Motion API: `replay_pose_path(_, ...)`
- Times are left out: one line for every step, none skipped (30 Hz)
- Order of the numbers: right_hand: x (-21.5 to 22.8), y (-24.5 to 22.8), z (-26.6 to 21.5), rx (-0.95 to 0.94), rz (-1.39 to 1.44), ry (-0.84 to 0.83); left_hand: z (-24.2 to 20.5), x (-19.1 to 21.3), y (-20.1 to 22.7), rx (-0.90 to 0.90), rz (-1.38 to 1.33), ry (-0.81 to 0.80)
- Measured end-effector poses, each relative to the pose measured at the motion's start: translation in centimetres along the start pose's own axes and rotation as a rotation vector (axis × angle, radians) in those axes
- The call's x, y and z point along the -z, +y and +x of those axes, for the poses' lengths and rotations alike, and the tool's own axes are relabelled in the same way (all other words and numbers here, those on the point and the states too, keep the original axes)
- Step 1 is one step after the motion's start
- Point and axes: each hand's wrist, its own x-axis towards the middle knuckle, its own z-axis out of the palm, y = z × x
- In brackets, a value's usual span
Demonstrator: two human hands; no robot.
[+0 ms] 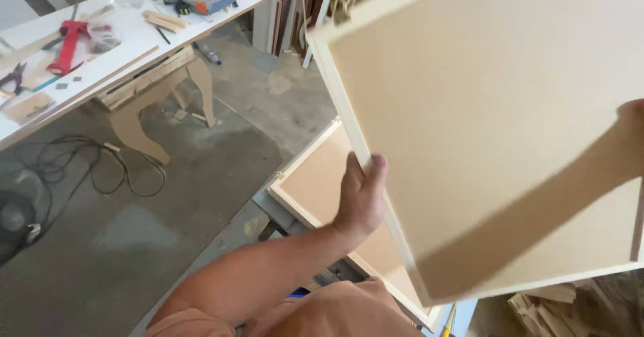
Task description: Attaching a metal latch to a wooden box lid in a workshop
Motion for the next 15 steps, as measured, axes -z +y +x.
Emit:
replay_pose_path(-2.0, -0.8, 0.4, -0.002, -0.020, -0.043, -0.6, 0.6, -1.6, 0.123, 0.052, -0.034)
replay_pose_path(-4.7, -3.3, 0.3, -0.002, -0.039, -0.086, -1.5, 1.2, -2.4, 0.122, 0.050, -0.017)
replay_pose_path(-6.2, -5.2, -0.3, -0.002, -0.058, -0.130, -2.5, 1.8, -3.3, 0.258, 0.122, -0.014)
replay_pose_path(-6.8, -6.4, -1.3, -0.001, -0.078, -0.173, -3.1, 2.3, -4.2, 0.395, 0.190, -0.012)
replay_pose_path(-8.9, -8.7, -2.3, 0.009, -0.082, -0.187, -3.7, 3.0, -4.9, 0.394, 0.186, 0.005)
replay_pose_path(-10.9, -10.6, -3.7, -0.014, -0.397, -0.203, -4.4, 3.8, -5.6, 0.519, 0.144, -0.022)
replay_pose_path(-12.9, -12.4, -5.0, -0.033, -0.697, -0.210, -5.1, 4.5, -6.5, 0.643, 0.100, -0.049)
replay_pose_path(-14.9, -11.8, -4.6, -0.033, -0.700, -0.224, -5.3, 5.2, -7.6, 0.653, 0.099, -0.039)
replay_pose_path(-16.9, -11.2, -4.2, -0.048, -0.698, -0.248, -5.5, 5.9, -8.8, 0.730, 0.109, 0.001)
replay_pose_path(-18.5, -10.2, -4.0, -0.072, -0.695, -0.266, -5.8, 6.4, -10.0, 0.811, 0.121, 0.031)
replay_pose_path(-20.3, -10.0, -4.1, -0.081, -0.696, -0.274, -6.1, 6.9, -10.0, 0.823, 0.124, 0.031)
replay_pose_path(-21.7, -10.0, -4.0, -0.081, -0.747, -0.342, -6.0, 7.3, -9.9, 0.872, 0.089, 0.054)
replay_pose_path(-23.1, -10.1, -4.0, -0.081, -0.798, -0.411, -6.0, 7.6, -9.7, 0.922, 0.054, 0.077)
replay_pose_path(-24.3, -9.8, -3.6, -0.086, -0.796, -0.408, -6.0, 8.1, -11.4, 0.923, 0.056, 0.072)
replay_pose_path(-25.4, -9.6, -3.3, -0.090, -0.799, -0.455, -6.0, 8.5, -13.2, 0.946, 0.001, 0.098)
